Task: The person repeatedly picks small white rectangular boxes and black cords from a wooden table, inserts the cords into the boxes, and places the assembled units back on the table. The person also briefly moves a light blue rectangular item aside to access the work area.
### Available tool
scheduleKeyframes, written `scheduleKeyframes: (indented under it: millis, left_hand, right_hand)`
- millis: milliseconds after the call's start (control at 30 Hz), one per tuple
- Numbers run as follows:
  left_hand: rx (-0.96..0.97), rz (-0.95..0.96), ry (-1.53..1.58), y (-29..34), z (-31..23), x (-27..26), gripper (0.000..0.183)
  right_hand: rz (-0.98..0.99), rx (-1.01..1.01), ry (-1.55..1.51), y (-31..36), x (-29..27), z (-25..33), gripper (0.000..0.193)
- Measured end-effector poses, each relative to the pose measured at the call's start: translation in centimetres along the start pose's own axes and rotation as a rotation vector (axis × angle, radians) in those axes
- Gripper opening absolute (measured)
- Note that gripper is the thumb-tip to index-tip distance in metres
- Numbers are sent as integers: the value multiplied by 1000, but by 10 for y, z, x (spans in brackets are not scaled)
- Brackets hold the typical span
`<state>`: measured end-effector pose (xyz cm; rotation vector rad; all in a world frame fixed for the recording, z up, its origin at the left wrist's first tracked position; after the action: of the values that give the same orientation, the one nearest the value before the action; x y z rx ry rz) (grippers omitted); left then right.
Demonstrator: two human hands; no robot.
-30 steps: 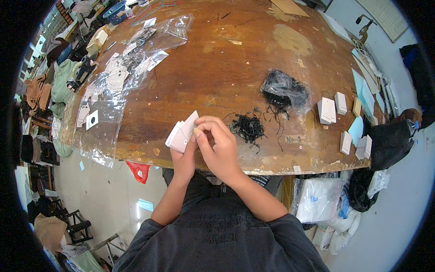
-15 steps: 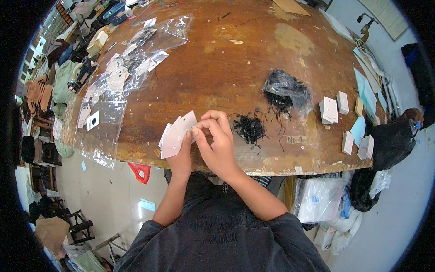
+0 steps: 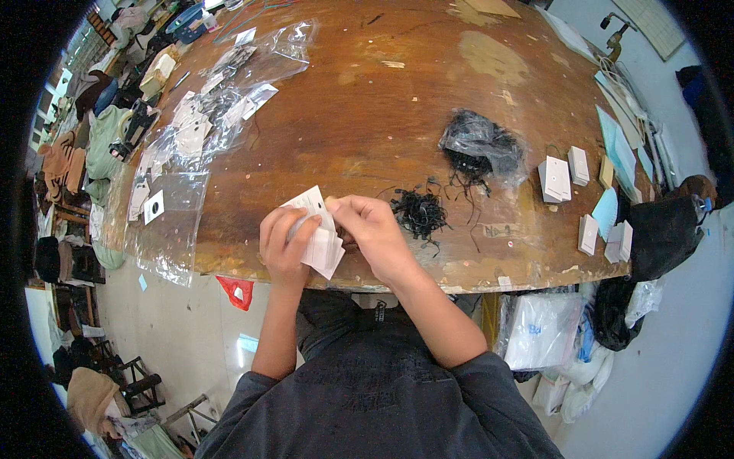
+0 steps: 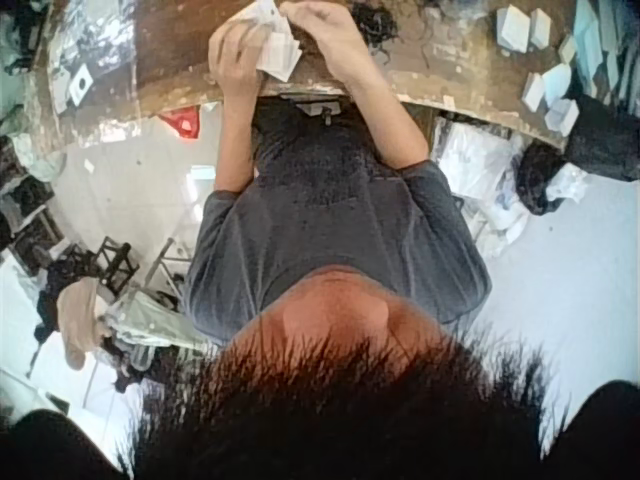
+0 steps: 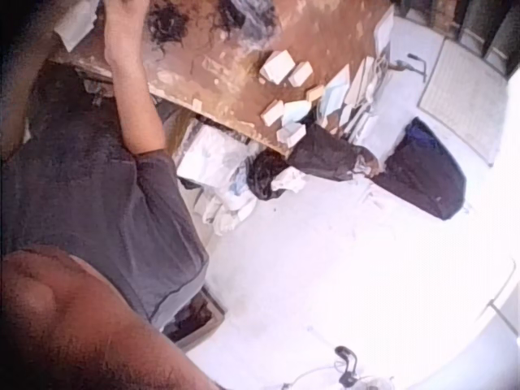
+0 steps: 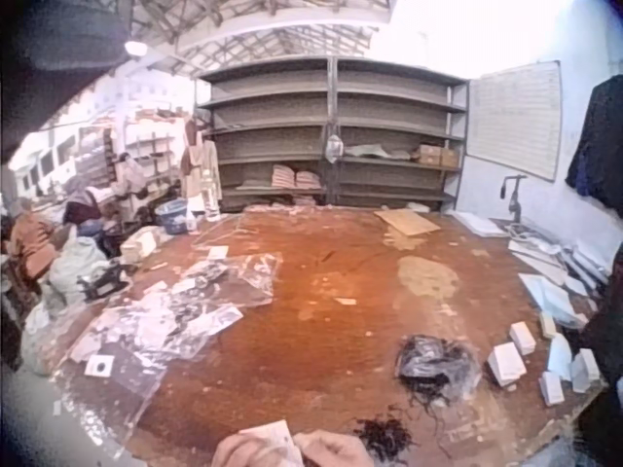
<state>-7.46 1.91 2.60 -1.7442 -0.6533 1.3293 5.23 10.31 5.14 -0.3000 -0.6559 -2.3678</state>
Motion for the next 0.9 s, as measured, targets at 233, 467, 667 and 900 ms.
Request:
scheduleKeyframes:
  millis: [233,467,667,900]
  left_hand:
    - [-482,0,523,9,0,12,34]
    - [-837,-240,393,7,17,4,23]
    - [-1011,386,1097,-12,-71,87,51]
    - [-1036,233,1266,-16,-91,104,40]
  right_hand:
    - [-876,-544,798,-7,-77,52,22]
    - [-739,-558,1585,-21,-136,21,14]
    - [-551,-624,363,3,-121,66,13]
    - [-496,-747,129,37,-95,100,14]
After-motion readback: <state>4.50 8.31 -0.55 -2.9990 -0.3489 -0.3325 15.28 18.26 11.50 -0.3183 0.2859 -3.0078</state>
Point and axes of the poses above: each hand's wrist, its own y-axis away from the middle knuckle, its own x-axis out of the palm, z = x × y, the point moved 2 cm from there along -y, towards the middle knuckle, and after that the axes turned 10 degrees about x, right-handed, at the moved point
